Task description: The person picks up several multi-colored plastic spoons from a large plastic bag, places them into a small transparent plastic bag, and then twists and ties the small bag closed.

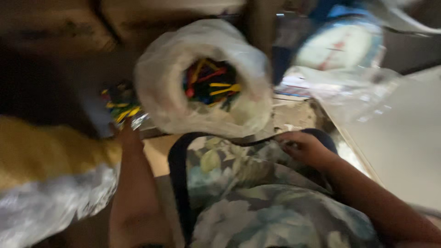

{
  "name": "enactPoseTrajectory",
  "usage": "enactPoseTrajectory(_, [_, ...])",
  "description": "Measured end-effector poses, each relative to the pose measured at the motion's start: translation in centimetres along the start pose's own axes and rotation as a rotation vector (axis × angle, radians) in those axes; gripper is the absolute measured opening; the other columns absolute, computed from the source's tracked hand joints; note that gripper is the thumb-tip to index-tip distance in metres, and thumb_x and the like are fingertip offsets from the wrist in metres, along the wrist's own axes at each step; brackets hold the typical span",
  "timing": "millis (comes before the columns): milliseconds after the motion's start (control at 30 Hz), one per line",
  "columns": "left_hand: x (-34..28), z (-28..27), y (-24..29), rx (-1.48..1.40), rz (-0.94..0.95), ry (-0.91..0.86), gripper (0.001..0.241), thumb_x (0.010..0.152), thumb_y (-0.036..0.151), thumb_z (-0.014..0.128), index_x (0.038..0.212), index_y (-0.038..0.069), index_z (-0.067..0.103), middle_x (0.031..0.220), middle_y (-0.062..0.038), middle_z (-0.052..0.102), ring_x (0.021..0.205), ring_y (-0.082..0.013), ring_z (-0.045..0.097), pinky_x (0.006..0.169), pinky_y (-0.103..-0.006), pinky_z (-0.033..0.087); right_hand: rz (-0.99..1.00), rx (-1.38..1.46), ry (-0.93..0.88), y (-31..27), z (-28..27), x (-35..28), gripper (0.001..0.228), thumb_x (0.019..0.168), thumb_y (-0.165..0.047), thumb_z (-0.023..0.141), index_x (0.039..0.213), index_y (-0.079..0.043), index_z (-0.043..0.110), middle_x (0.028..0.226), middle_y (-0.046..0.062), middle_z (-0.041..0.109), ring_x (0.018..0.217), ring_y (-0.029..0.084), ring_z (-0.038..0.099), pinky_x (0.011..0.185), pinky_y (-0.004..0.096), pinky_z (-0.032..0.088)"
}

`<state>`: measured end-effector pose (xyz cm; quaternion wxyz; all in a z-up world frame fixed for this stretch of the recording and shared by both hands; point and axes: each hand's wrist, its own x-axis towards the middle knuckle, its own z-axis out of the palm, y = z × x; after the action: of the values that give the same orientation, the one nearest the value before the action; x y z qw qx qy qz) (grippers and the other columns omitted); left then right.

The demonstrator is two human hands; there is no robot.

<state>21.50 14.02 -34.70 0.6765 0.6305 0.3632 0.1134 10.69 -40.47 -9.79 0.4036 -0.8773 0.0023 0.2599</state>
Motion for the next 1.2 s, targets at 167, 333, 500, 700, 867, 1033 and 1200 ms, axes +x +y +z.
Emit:
enactPoseTrajectory(167, [-8.4,0.1,4.8,-0.099,0.310,-0.191,0.059,0.107,0.009,0.065,0.160,0.011,0.039,0.146,-0.012,0.048,0.123,-0.0200,0.053,0.106,-0.0348,0.049,-0.619,-0.138,0.347,-7.7,-5.1,-3.2,0.026,0.095,-0.004,0.065,0.121,-0.005,0.070,0.109,0.011,0.073,0.091,0.017,0.069,0.080,0.030,0.058])
enactPoseTrajectory(333, [-20.9,3.8,15.3,-0.163,0.366,-0.668,0.052,0.100,0.004,0.060,0.151,0.007,0.049,0.148,-0.009,0.053,0.121,-0.0190,0.054,0.097,-0.0317,0.047,-0.879,-0.448,0.781,-11.0,-10.0,-9.8,0.010,0.092,-0.007,0.072,0.100,-0.002,0.071,0.093,0.015,0.070,0.086,0.027,0.069,0.077,0.037,0.056])
enactPoseTrajectory(500, [-31.0,8.1,25.8,0.052,0.618,-1.065,0.038,0.101,0.002,0.063,0.138,0.005,0.059,0.150,-0.011,0.051,0.137,-0.0204,0.054,0.111,-0.0320,0.046,-0.471,-0.532,0.711,-8.1,-13.7,-10.1,0.019,0.092,-0.006,0.070,0.111,-0.004,0.074,0.109,0.017,0.073,0.097,0.034,0.070,0.085,0.040,0.056])
enactPoseTrajectory(700, [-36.4,18.4,28.6,0.188,1.131,-1.166,0.047,0.098,0.012,0.074,0.142,0.005,0.057,0.145,-0.018,0.057,0.138,-0.0337,0.056,0.117,-0.0396,0.045,-0.608,-0.370,0.672,-8.7,-14.6,-1.8,0.057,0.079,0.008,0.052,0.132,-0.008,0.066,0.135,0.017,0.066,0.113,0.036,0.066,0.095,0.042,0.053])
enactPoseTrajectory(867, [-37.0,25.2,27.1,0.273,1.097,-1.046,0.059,0.096,0.008,0.070,0.150,0.007,0.047,0.149,-0.022,0.054,0.139,-0.0386,0.052,0.116,-0.0410,0.042,-0.279,-0.433,0.644,-10.0,-15.3,0.9,0.049,0.077,-0.014,0.081,0.122,-0.004,0.064,0.122,0.021,0.067,0.109,0.042,0.064,0.091,0.046,0.051])
enactPoseTrajectory(1033, [-36.6,28.1,25.6,0.347,0.997,-1.051,0.075,0.090,0.004,0.068,0.156,0.007,0.034,0.148,-0.025,0.053,0.135,-0.0399,0.054,0.112,-0.0400,0.044,-0.126,-0.586,0.476,-8.5,-15.3,3.2,0.038,0.079,-0.021,0.079,0.114,-0.012,0.069,0.118,0.015,0.067,0.099,0.041,0.064,0.081,0.050,0.051])
enactPoseTrajectory(1200, [-37.0,29.6,25.9,0.434,1.167,-0.933,0.086,0.080,0.008,0.075,0.155,0.011,0.032,0.136,-0.022,0.061,0.122,-0.0397,0.060,0.105,-0.0446,0.046,-0.162,-0.634,0.569,-7.6,-15.9,3.9,0.013,0.081,-0.016,0.075,0.093,-0.013,0.077,0.111,0.011,0.070,0.100,0.035,0.067,0.083,0.046,0.054])
